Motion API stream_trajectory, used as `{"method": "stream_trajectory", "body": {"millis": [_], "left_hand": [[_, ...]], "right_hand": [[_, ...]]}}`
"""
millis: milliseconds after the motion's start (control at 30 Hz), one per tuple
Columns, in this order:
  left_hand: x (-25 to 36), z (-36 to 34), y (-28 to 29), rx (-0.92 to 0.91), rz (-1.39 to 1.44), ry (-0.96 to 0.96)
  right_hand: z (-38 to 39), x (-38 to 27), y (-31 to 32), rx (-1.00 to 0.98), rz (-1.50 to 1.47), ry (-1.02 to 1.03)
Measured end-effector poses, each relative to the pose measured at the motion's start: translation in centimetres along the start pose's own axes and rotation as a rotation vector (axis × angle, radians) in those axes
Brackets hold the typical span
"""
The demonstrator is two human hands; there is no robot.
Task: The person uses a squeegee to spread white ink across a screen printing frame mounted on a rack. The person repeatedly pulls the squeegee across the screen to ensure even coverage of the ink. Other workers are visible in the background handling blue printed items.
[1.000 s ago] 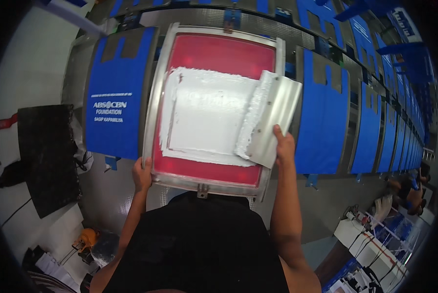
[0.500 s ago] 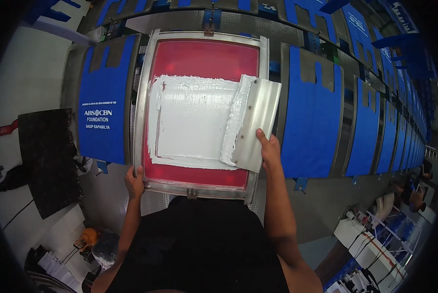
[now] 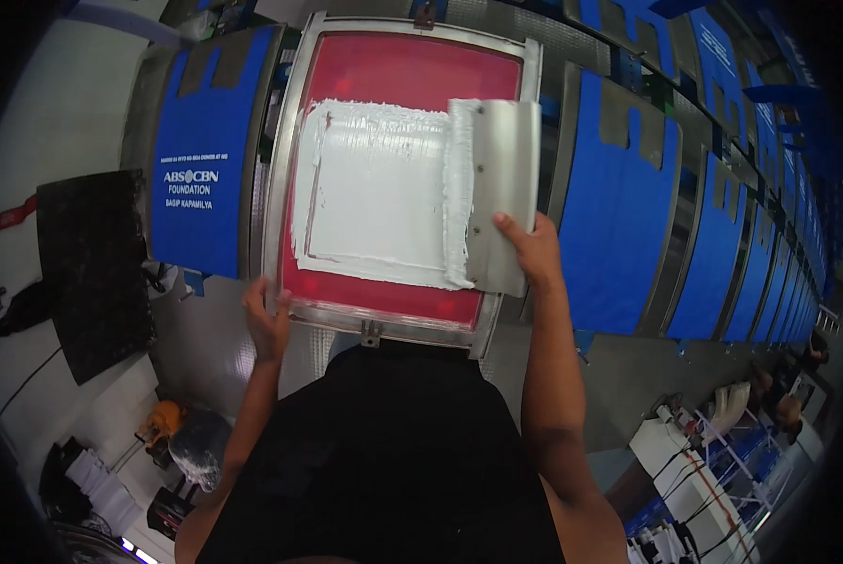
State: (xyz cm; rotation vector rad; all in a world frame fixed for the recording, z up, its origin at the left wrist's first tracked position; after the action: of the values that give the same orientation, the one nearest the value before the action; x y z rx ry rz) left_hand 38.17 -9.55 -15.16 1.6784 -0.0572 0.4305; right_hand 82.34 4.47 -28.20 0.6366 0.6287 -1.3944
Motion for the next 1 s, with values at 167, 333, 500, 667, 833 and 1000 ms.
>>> {"method": "stream_trajectory", "body": {"millis": [167, 333, 500, 667, 833, 1000], "left_hand": [[1.1, 14.3, -9.0, -0.562, 0.644, 0.17], [3.8, 14.8, -10.9, -0.721, 0.763, 0.799], [4.2, 15.6, -11.4, -0.753, 0.852, 0.894], [3.9, 15.9, -12.0, -0.78, 0.874, 0.831], [1.6, 14.3, -11.4, -0.85, 0.404, 0.673], [9.9, -0.8, 1.4, -0.011, -0.032, -0.474]], "right_hand": [[-2.2, -9.1, -5.5, -0.179, 0.576, 0.243], [-2.8, -16.3, -12.4, -0.133, 1.157, 0.647], [-2.6, -8.6, -15.7, 0.026, 1.18, 1.066], [5.1, -8.8, -15.1, -0.133, 1.14, 0.963], [9.9, -6.0, -16.4, -0.43, 1.095, 0.665], [10.5, -3.3, -17.8, -0.416, 1.077, 0.575]]}}
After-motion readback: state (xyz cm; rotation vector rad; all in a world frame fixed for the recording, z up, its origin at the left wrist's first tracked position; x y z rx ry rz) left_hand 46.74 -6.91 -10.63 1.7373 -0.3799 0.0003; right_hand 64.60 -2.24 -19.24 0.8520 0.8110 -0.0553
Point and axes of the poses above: each hand's wrist, its own z-axis away from the middle knuckle, its own y-axis out of the back of the hand, x = y × z, the point moved 9 cm from there along -z, towards the middle knuckle, and after that the axes turned 2 degrees about -x, right-handed, at the moved point
